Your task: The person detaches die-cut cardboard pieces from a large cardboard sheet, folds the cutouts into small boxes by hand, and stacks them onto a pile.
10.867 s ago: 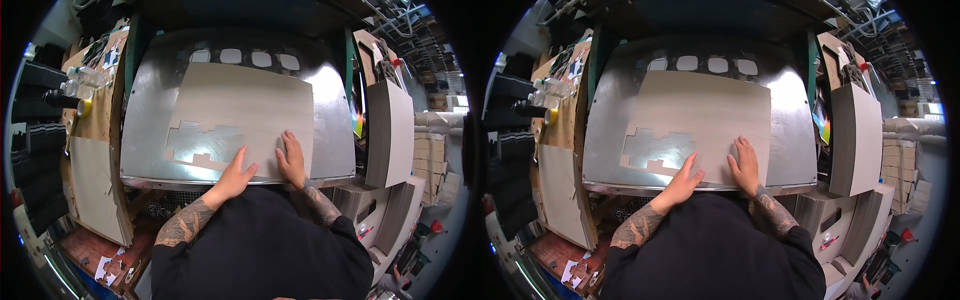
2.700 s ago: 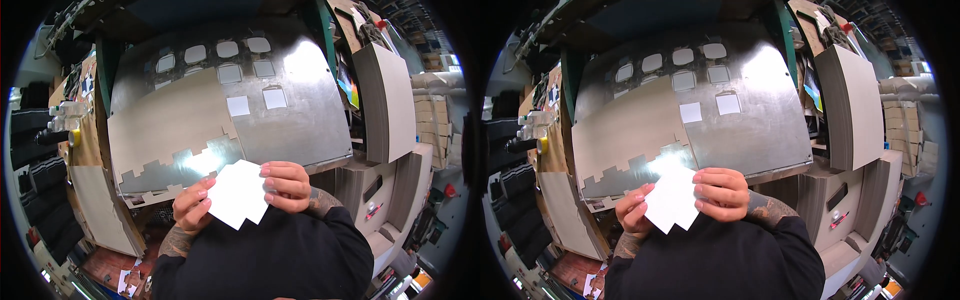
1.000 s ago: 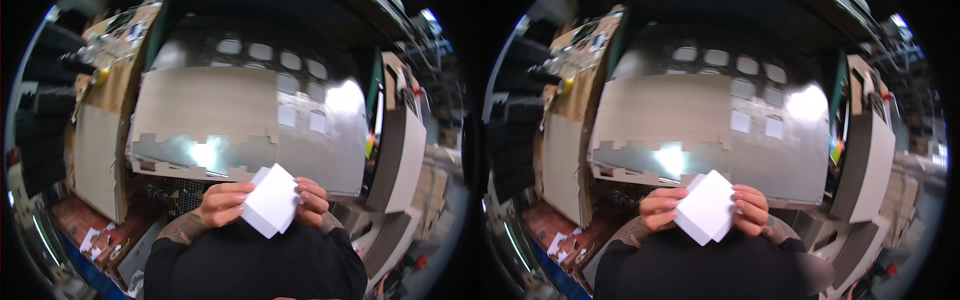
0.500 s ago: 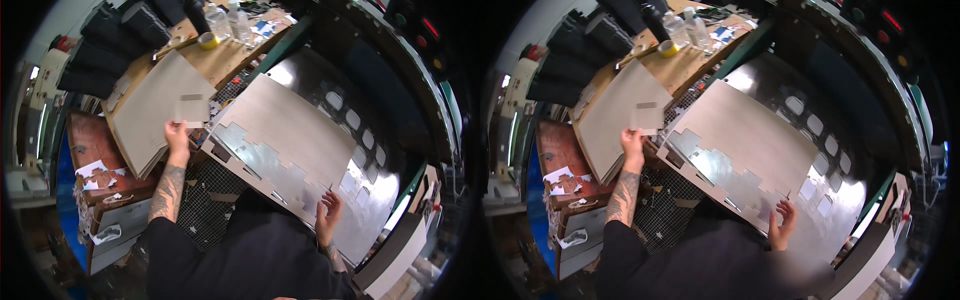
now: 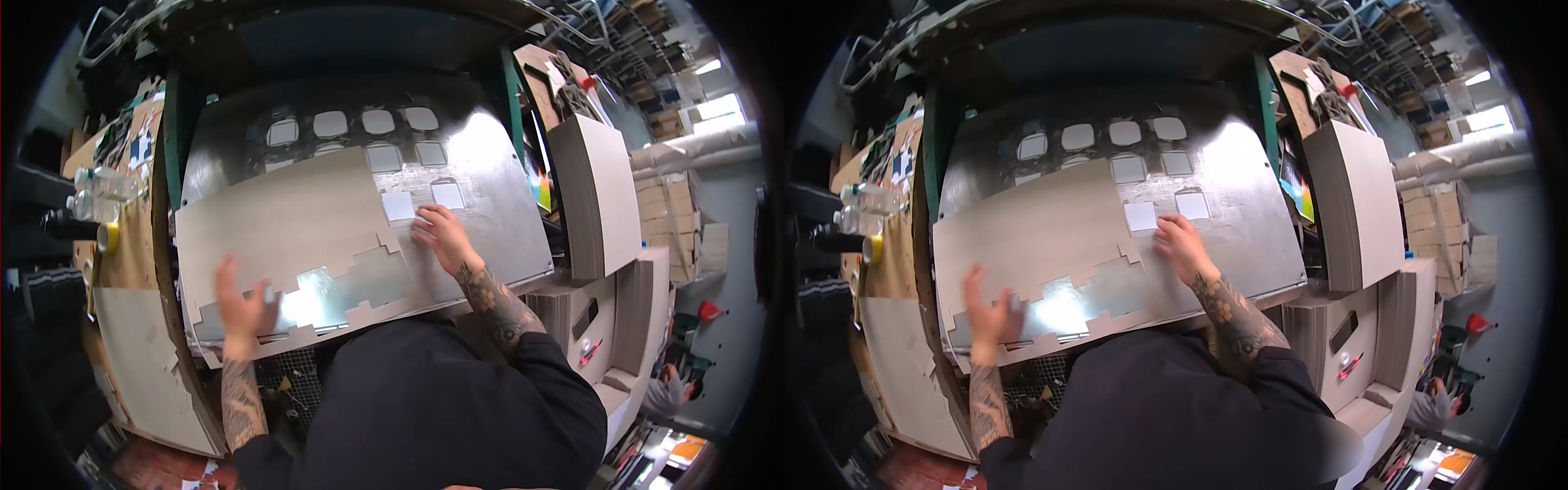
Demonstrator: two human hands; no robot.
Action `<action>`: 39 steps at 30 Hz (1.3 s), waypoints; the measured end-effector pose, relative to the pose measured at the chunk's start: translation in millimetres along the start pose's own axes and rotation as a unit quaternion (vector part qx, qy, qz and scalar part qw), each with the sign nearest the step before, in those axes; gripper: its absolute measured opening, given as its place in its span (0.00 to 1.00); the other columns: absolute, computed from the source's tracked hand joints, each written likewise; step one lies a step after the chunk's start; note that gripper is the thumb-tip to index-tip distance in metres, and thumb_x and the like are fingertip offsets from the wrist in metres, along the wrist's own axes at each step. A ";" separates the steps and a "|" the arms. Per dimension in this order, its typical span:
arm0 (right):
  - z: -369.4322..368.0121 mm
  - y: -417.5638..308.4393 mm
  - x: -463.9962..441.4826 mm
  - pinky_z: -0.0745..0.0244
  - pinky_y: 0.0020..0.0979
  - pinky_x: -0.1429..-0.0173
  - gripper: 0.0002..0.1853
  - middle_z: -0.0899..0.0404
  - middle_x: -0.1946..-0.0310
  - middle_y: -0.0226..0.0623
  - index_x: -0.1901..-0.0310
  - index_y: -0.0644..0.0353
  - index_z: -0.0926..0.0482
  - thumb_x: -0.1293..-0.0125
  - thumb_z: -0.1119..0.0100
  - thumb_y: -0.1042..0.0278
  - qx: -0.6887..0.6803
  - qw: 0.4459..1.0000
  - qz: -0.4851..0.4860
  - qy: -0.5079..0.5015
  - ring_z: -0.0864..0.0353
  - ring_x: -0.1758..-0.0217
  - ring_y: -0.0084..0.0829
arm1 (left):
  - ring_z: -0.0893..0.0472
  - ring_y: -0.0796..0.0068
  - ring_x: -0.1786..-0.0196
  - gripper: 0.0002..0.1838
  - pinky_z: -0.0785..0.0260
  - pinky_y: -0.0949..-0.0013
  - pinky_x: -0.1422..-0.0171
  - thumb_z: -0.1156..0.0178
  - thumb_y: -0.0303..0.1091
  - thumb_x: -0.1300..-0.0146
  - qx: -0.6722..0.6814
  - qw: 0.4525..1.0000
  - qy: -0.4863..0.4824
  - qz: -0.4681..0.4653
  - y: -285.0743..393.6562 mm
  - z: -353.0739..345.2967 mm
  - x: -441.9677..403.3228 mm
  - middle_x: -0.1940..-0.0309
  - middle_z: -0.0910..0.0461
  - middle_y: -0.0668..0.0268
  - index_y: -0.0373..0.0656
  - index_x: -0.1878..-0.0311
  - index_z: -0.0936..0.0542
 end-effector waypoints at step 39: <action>-62.2 7.7 -16.2 0.21 0.29 0.53 0.18 0.14 0.58 0.39 0.42 0.68 0.23 0.29 0.37 0.68 0.148 0.970 -0.022 -0.193 0.15 0.57 0.26 | 0.42 0.55 0.20 0.64 0.58 0.51 0.16 0.21 0.53 0.51 0.343 0.884 -0.309 0.072 79.9 -148.1 -25.1 0.25 0.37 0.46 0.38 0.18 0.50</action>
Point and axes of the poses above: each hand's wrist, its own x-axis away from the middle knuckle, its own z-axis out of the back of the hand, y = z × x, the point moved 9 cm from there along -x, towards the middle knuckle
